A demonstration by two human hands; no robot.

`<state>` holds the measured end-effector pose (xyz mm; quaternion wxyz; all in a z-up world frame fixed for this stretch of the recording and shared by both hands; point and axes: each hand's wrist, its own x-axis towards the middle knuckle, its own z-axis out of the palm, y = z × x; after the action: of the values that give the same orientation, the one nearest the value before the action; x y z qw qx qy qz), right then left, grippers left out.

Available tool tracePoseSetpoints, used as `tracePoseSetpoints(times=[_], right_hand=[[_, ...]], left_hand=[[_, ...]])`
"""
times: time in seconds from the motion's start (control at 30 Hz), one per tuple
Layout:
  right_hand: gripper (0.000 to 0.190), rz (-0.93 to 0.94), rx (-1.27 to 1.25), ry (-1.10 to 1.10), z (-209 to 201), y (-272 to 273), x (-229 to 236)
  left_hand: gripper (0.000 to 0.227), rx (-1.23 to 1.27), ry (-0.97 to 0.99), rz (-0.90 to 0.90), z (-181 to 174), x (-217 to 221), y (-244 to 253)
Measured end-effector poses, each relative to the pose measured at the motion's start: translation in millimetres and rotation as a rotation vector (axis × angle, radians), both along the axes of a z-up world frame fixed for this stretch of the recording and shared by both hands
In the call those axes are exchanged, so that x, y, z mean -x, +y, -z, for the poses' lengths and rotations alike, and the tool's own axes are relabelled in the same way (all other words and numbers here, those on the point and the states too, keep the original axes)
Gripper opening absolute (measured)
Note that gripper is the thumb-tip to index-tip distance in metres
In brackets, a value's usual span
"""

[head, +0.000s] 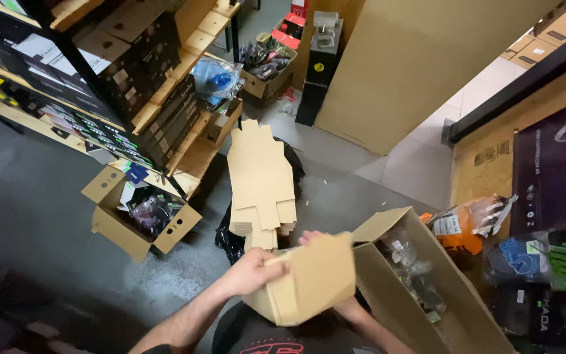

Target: The person transfers small plastic-wrapped items from a large open box into a smaller narrow box. They then pick up a flat cardboard piece and fold it into a small box shape.

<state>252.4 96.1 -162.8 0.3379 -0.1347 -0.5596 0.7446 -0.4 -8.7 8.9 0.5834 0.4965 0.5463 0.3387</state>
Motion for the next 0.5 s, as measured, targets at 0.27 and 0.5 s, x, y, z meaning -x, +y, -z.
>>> tracePoseSetpoints(times=[0.27, 0.5], right_hand=[[0.115, -0.247, 0.093, -0.003, -141.8, 3.4, -58.3], [0.019, -0.156, -0.73, -0.039, -265.7, 11.5, 9.3]], left_hand=[[0.056, 0.108, 0.142, 0.103, -24.8, -9.3, 14.7], [0.058, 0.036, 0.179, 0.279, -31.5, -9.3, 30.5]])
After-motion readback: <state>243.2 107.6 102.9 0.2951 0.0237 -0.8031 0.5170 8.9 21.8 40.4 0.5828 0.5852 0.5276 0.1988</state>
